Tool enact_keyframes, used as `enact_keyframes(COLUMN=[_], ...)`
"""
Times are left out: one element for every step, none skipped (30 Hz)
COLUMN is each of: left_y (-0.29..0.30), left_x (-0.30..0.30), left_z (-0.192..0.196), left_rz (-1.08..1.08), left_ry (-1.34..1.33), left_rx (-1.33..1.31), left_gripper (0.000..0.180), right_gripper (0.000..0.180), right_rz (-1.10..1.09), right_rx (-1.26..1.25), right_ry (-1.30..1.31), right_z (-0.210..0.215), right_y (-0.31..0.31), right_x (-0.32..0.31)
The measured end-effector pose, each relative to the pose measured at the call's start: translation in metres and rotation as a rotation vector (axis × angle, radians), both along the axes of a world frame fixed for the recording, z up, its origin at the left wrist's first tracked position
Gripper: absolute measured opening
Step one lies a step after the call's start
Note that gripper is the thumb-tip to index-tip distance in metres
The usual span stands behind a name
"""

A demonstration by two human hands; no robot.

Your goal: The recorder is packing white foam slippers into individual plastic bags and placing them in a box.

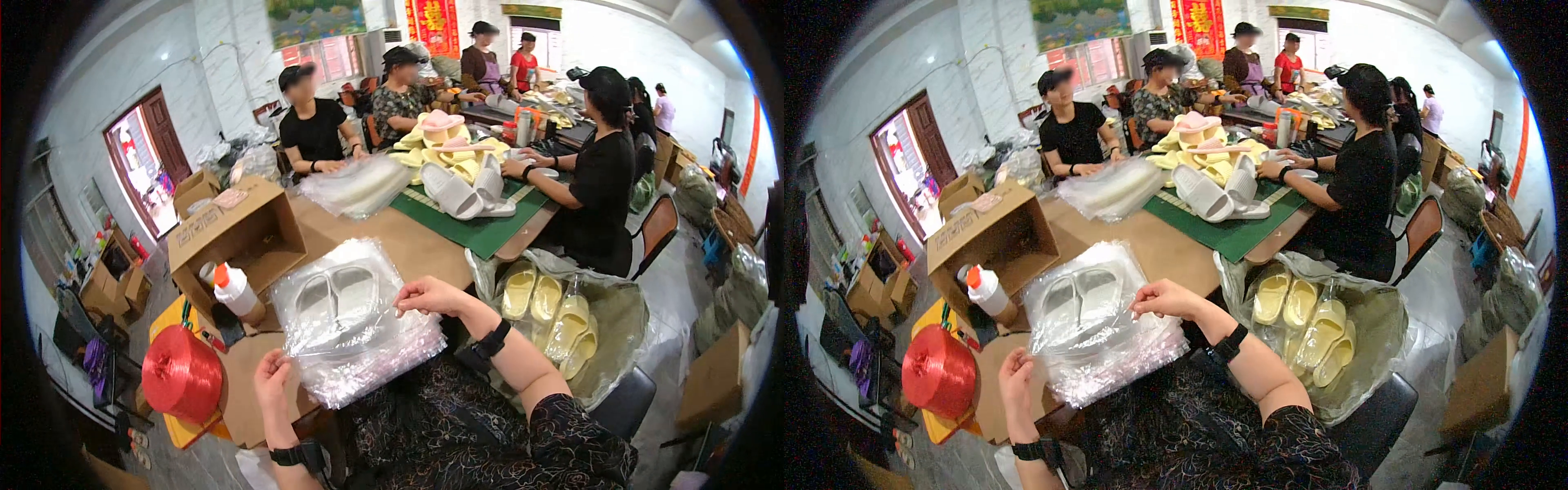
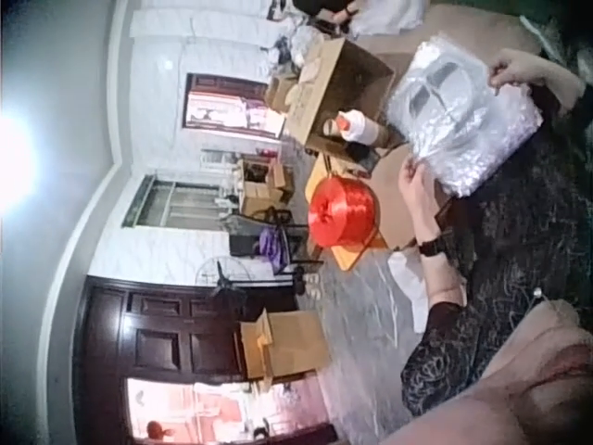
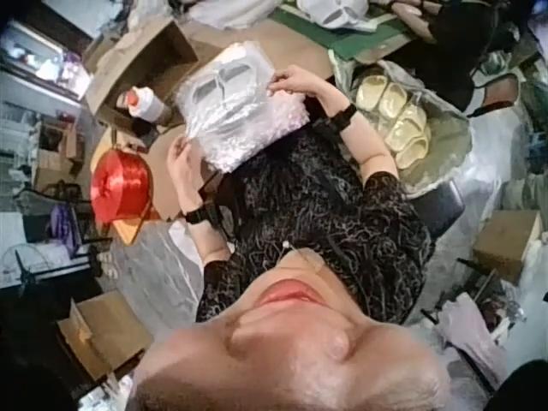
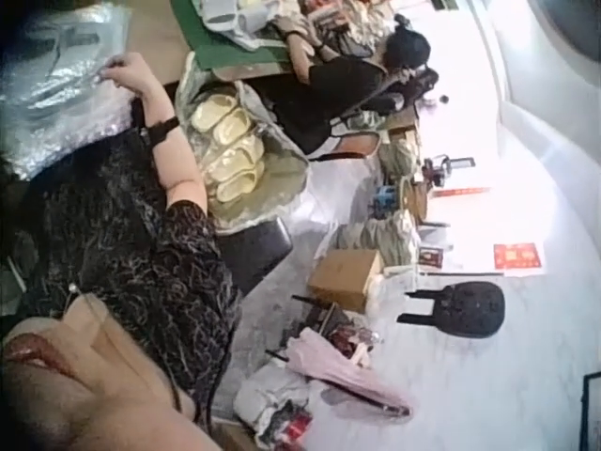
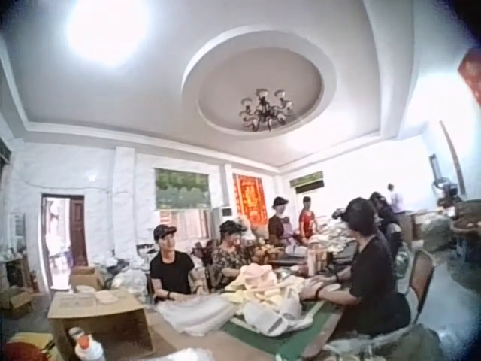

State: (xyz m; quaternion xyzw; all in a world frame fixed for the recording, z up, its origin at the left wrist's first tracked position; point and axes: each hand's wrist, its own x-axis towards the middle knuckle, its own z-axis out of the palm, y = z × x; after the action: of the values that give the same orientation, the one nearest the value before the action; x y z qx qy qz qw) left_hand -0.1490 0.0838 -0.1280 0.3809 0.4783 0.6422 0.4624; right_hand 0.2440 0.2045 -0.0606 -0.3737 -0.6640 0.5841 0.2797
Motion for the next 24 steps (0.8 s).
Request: enact_keyframes(left_y=[0.005,0.01,0.015,0.019,0.023,0.027,0.031,0.034,0.036,0.038,0.035,0.025,0.02,0.019,0.019,0.012,-0.001,-0.011,-0.015,-0.015,-0.013,-0.011,-0.012,-0.018], left_x=[0.002,0.006,0.011,0.017,0.02,0.021,0.022,0.023,0.024,0.025,0.034,0.047,0.054,0.043,0.033,0.039,0.05,0.057,0.06,0.05,0.045,0.038,0.036,0.049], left_z=[0.0,0.005,0.011,0.016,0.021,0.025,0.029,0.028,0.024,0.022,0.022,0.024,0.023,-0.002,-0.03,-0.031,-0.027,-0.023,-0.022,-0.038,-0.04,-0.04,-0.04,-0.017], left_rz=[-0.011,-0.005,0.004,0.019,0.018,0.045,0.073,0.069,0.14,0.212,0.206,0.208,0.209,0.222,0.231,0.162,0.1,0.055,0.009,0.004,0.004,-0.002,-0.013,0.001], left_ry=[0.003,0.067,0.13,0.14,0.143,0.198,0.253,0.254,0.342,0.429,0.429,0.478,0.527,0.637,0.746,0.836,0.926,0.935,0.944,0.985,0.988,1.078,1.168,1.08], left_rx=[0.01,0.067,0.124,0.123,0.132,0.184,0.235,0.244,0.273,0.302,0.306,0.318,0.331,0.336,0.338,0.264,0.188,0.133,0.079,0.203,0.208,0.252,0.291,0.2], left_gripper=[0.037,0.036,0.034,0.032,0.032,0.028,0.025,0.025,0.021,0.018,0.018,0.016,0.015,0.014,0.013,0.013,0.013,0.014,0.014,0.017,0.017,0.018,0.019,0.019], right_gripper=[0.014,0.014,0.014,0.015,0.015,0.015,0.014,0.013,0.013,0.014,0.014,0.014,0.014,0.013,0.012,0.01,0.008,0.008,0.008,0.009,0.011,0.012,0.013,0.013], right_rz=[-0.011,-0.018,-0.022,-0.035,-0.036,-0.064,-0.092,-0.112,-0.115,-0.132,-0.152,-0.226,-0.23,-0.262,-0.299,-0.329,-0.35,-0.348,-0.347,-0.355,-0.378,-0.409,-0.441,-0.451], right_rx=[0.01,0.051,0.09,0.099,0.109,0.129,0.147,0.194,0.203,0.307,0.406,0.412,0.413,0.411,0.408,0.437,0.467,0.445,0.422,0.429,0.499,0.494,0.483,0.479], right_ry=[0.003,0.048,0.093,0.116,0.119,0.133,0.147,0.227,0.229,0.273,0.315,0.293,0.294,0.173,0.05,0.049,0.05,0.048,0.047,0.074,0.08,0.075,0.068,0.07], right_z=[0.002,0.003,0.003,0.005,0.009,0.012,0.016,0.011,0.003,-0.006,-0.018,-0.031,-0.044,-0.057,-0.071,-0.089,-0.107,-0.122,-0.134,-0.14,-0.142,-0.142,-0.143,-0.145], right_y=[0.003,0.01,0.017,0.024,0.027,0.029,0.031,0.036,0.041,0.047,0.05,0.05,0.048,0.046,0.045,0.04,0.034,0.03,0.027,0.024,0.021,0.021,0.017,0.018], right_x=[0.002,0.005,0.009,0.013,0.012,0.011,0.01,0.008,0.01,0.011,0.013,0.016,0.02,0.018,0.018,0.023,0.026,0.029,0.031,0.029,0.029,0.029,0.028,0.029])
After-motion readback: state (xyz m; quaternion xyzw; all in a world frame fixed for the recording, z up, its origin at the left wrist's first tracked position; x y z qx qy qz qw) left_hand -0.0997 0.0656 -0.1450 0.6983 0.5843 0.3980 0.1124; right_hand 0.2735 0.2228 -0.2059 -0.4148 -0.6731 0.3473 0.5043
